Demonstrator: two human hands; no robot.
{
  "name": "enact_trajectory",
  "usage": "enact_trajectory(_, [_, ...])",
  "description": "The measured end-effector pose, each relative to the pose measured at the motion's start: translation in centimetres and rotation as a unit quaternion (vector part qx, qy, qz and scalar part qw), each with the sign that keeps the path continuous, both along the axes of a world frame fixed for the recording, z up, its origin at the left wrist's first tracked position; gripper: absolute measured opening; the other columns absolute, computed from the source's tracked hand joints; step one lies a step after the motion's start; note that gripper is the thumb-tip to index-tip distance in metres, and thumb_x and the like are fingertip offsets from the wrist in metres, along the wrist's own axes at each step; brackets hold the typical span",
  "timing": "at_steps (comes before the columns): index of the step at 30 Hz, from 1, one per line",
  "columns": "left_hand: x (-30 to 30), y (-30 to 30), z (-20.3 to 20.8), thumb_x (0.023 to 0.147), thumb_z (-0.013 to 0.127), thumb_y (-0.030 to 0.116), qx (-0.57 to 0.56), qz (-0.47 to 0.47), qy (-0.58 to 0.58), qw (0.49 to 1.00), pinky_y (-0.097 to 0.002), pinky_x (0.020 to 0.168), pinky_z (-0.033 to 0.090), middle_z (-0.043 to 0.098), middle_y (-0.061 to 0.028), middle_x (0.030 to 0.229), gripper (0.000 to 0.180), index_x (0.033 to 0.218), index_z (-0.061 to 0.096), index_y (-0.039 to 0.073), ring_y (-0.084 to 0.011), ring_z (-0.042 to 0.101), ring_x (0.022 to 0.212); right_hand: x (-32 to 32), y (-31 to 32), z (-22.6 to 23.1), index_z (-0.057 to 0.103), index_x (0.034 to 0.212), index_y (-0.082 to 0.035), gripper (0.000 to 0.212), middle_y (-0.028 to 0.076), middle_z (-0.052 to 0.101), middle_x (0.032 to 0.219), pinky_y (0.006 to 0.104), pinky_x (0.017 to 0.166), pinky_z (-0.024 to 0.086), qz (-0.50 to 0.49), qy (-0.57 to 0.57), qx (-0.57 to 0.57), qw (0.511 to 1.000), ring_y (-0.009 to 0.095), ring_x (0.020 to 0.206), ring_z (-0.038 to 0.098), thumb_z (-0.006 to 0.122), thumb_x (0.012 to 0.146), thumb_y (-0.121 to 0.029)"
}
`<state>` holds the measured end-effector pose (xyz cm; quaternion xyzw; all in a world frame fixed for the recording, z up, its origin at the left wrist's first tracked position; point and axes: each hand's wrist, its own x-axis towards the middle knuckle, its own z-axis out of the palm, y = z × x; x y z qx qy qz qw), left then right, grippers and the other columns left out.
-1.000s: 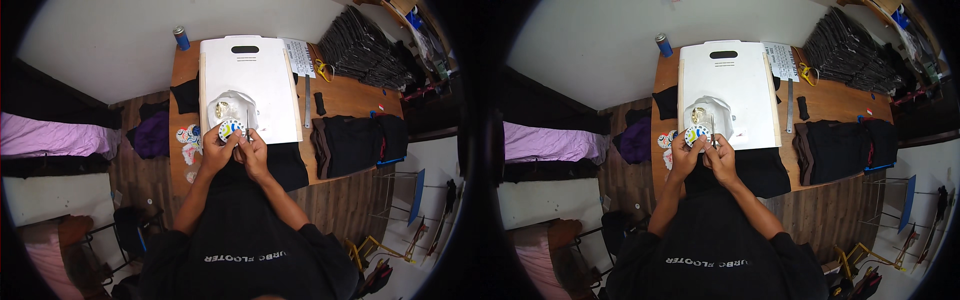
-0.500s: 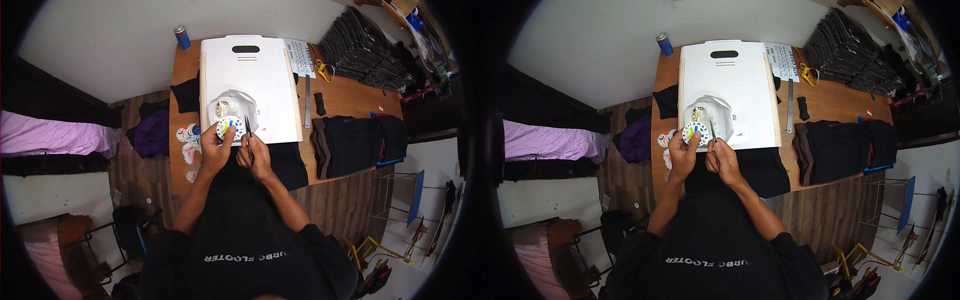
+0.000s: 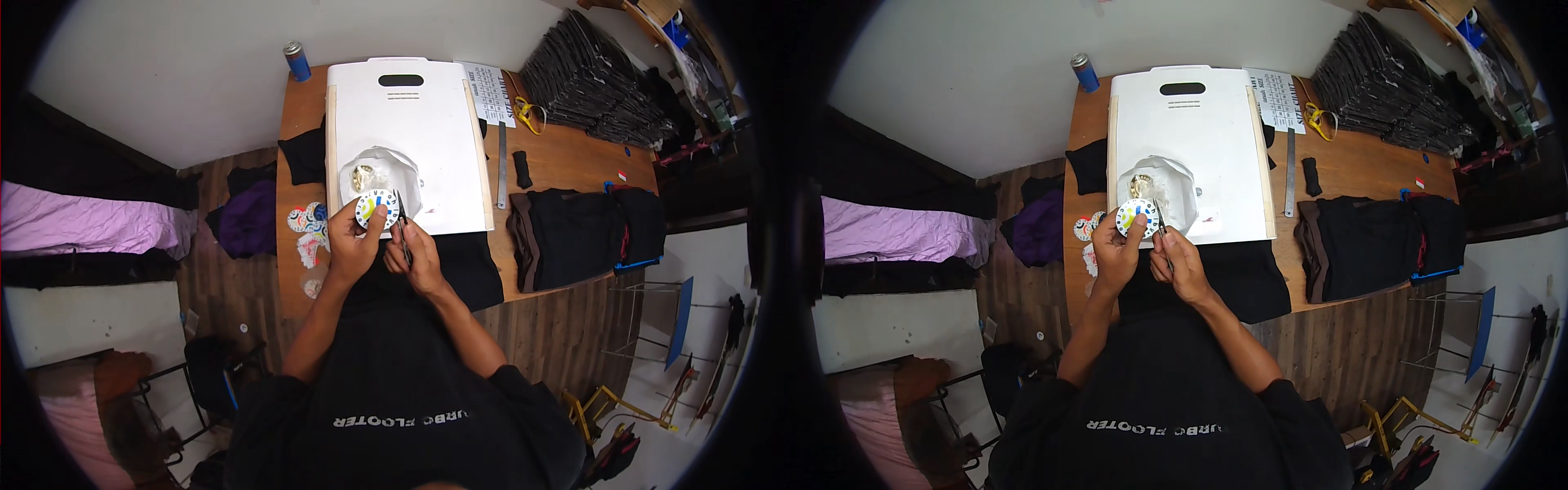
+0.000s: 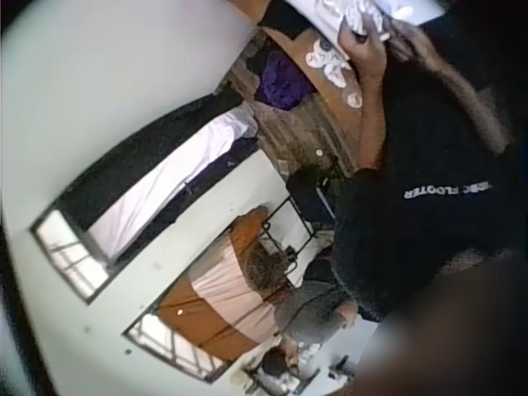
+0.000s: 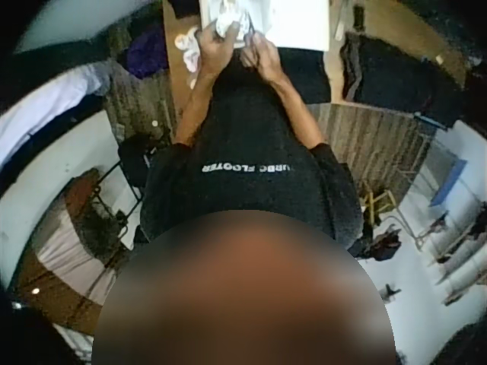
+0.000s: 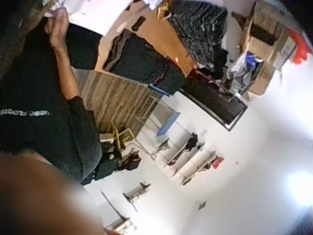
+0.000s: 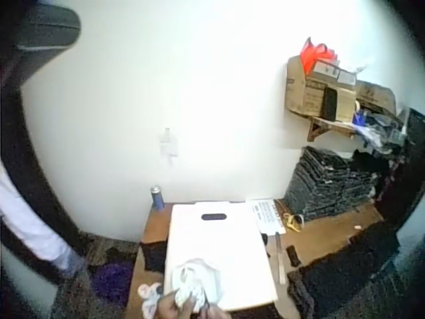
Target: Positioning and weeding vinyl logos for clothing printing.
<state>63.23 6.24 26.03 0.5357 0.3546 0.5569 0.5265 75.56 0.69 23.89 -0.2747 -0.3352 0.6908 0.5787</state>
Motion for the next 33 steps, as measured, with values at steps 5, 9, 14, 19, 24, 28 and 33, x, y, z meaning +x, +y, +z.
enact_trajectory(5, [-0.05, 0.21, -0.25, 0.096, 0.065, 0.011, 0.003, 0.006, 0.014, 1.000, -0.0178, 0.055, 0.043, 0.067, -0.0008, 0.080, 0.015, 0.096, 0.067, -0.004, -0.0008, 0.056, 0.068, 0.00, 0.10, -0.05, 0.042, 0.094, -0.009, 0.035, -0.003, 0.030, 0.052, 0.0259, 0.046, 0.024, -0.006, -0.009, 0.002, 1.000, 0.009, 0.042, 0.023, 0.034, 0.107, -0.040])
enact_trajectory(9, [-0.05, 0.36, -0.54, 0.096, 0.066, 0.011, -0.009, 0.009, 0.017, 1.000, -0.0175, 0.054, 0.040, 0.066, 0.0003, 0.078, 0.015, 0.095, 0.067, -0.003, 0.0000, 0.053, 0.066, 0.02, 0.19, -0.05, 0.043, 0.093, -0.008, 0.035, -0.003, 0.031, 0.053, 0.0247, 0.046, 0.025, -0.016, -0.002, 0.003, 1.000, 0.008, 0.043, 0.024, 0.034, 0.108, -0.038])
enact_trajectory(14, [0.21, 0.45, -0.62, 0.095, 0.066, 0.011, -0.004, 0.015, 0.010, 1.000, -0.0175, 0.053, 0.039, 0.065, 0.0009, 0.077, 0.014, 0.094, 0.066, -0.003, 0.0001, 0.052, 0.064, -0.07, 0.33, 0.03, 0.042, 0.093, -0.009, 0.034, -0.003, 0.031, 0.051, 0.0259, 0.046, 0.024, -0.020, -0.016, 0.001, 1.000, 0.009, 0.042, 0.023, 0.035, 0.107, -0.039])
enact_trajectory(19, [0.17, 0.38, -0.48, 0.095, 0.066, 0.011, -0.002, 0.010, 0.012, 1.000, -0.0175, 0.054, 0.041, 0.066, 0.0000, 0.079, 0.015, 0.095, 0.066, -0.003, -0.0004, 0.054, 0.067, -0.07, 0.35, -0.07, 0.042, 0.092, -0.009, 0.034, -0.003, 0.030, 0.051, 0.0259, 0.046, 0.024, -0.019, -0.018, -0.004, 1.000, 0.009, 0.042, 0.024, 0.035, 0.107, -0.039])
enact_trajectory(24, [0.06, 0.23, -0.60, 0.095, 0.066, 0.012, -0.003, 0.007, 0.002, 1.000, -0.0178, 0.056, 0.043, 0.066, -0.0009, 0.081, 0.016, 0.097, 0.066, -0.004, -0.0009, 0.056, 0.069, -0.11, 0.26, -0.26, 0.042, 0.092, -0.009, 0.034, -0.003, 0.030, 0.051, 0.0258, 0.046, 0.024, -0.015, -0.021, 0.002, 1.000, 0.009, 0.042, 0.023, 0.035, 0.107, -0.040])
enact_trajectory(28, [0.07, 0.10, -0.61, 0.096, 0.066, 0.011, -0.003, 0.004, 0.003, 1.000, -0.0178, 0.056, 0.043, 0.066, -0.0009, 0.081, 0.016, 0.098, 0.066, -0.004, -0.0012, 0.056, 0.069, -0.06, 0.17, -0.33, 0.042, 0.092, -0.009, 0.035, -0.003, 0.030, 0.051, 0.0258, 0.046, 0.024, -0.019, -0.029, 0.004, 0.999, 0.009, 0.042, 0.024, 0.035, 0.107, -0.040])
enact_trajectory(33, [0.08, 0.00, -0.43, 0.096, 0.066, 0.011, -0.011, 0.012, 0.006, 1.000, -0.0176, 0.055, 0.043, 0.067, -0.0010, 0.082, 0.015, 0.098, 0.067, -0.004, -0.0012, 0.056, 0.069, 0.02, 0.05, -0.12, 0.042, 0.092, -0.009, 0.034, -0.003, 0.030, 0.051, 0.0257, 0.047, 0.024, -0.024, -0.009, -0.005, 1.000, 0.009, 0.042, 0.024, 0.035, 0.107, -0.039])
